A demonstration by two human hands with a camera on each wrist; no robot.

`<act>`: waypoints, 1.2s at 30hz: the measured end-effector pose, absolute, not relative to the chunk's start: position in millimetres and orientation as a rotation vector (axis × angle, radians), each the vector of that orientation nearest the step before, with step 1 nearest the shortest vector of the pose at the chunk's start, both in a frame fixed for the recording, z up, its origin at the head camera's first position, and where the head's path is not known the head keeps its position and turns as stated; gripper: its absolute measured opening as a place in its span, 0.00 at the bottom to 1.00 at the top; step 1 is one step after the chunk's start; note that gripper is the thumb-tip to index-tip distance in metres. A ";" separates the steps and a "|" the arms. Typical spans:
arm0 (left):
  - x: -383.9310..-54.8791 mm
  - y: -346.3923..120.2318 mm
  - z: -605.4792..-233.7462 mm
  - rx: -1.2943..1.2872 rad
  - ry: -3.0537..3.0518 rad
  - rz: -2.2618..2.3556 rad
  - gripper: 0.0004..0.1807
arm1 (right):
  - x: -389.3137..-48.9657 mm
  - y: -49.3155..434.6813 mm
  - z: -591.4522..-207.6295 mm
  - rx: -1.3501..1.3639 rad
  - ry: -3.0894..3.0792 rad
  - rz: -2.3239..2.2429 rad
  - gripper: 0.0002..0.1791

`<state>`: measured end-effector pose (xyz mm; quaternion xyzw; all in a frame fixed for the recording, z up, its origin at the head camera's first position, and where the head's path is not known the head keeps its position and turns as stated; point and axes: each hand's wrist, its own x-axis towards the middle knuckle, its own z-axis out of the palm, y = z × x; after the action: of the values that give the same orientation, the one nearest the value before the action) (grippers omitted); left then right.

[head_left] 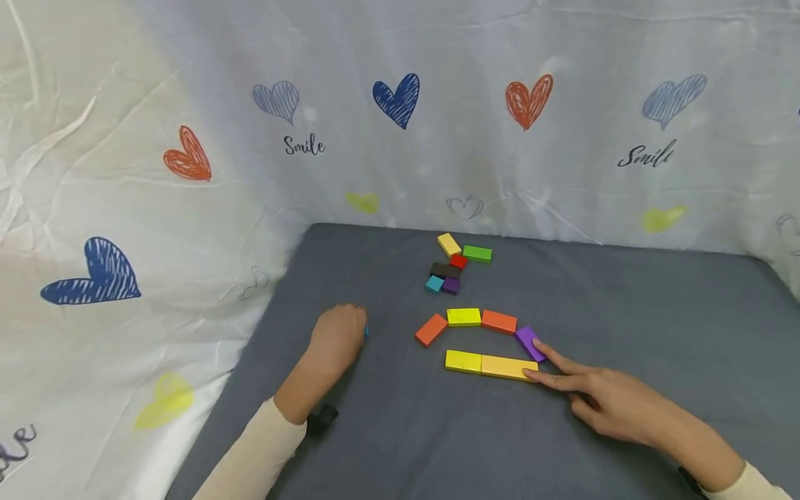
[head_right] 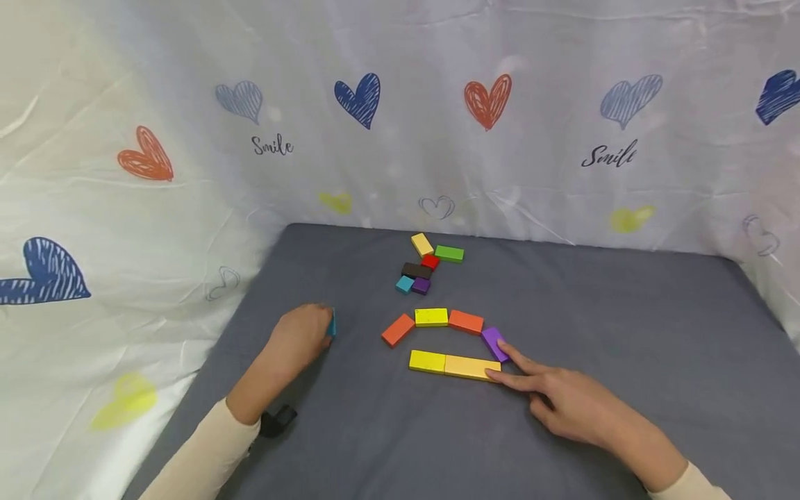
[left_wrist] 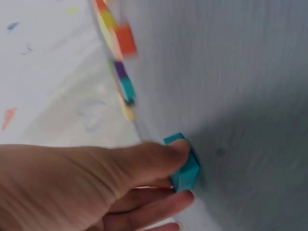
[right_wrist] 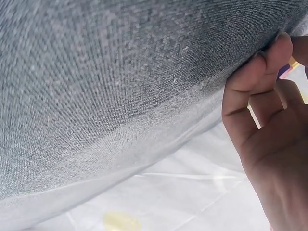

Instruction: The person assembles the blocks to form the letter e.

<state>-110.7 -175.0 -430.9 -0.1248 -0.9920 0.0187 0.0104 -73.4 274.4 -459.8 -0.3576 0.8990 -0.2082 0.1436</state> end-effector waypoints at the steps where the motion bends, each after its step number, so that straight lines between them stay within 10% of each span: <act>1: -97.7 -172.2 -433.1 -0.402 -3.061 0.091 0.15 | -73.1 274.2 -459.2 -1.029 2.596 -0.597 0.41; 3: -73.5 -169.1 -439.7 -0.440 -2.978 0.141 0.09 | -72.8 273.7 -459.5 -1.019 2.607 -0.584 0.41; 6: -45.1 -165.6 -448.9 -0.478 -2.957 0.124 0.30 | -72.3 274.4 -459.0 -1.009 2.604 -0.587 0.41; 16: 0.6 -146.6 -460.5 -0.356 -2.983 -0.370 0.29 | -71.2 276.5 -460.8 -0.979 2.602 -0.624 0.41; 25: 16.8 -119.3 -456.5 -0.317 -3.263 -0.481 0.46 | -71.9 274.1 -463.8 -0.951 2.577 -0.649 0.41; 36: 6.8 -104.5 -456.5 -0.382 -3.208 -0.298 0.44 | -71.0 273.7 -464.0 -0.915 2.589 -0.638 0.41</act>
<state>6.8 -104.5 -456.5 -0.1176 -0.9875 -0.0916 -0.0514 -71.0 273.7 -464.0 -0.3203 0.9065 -0.2234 0.1605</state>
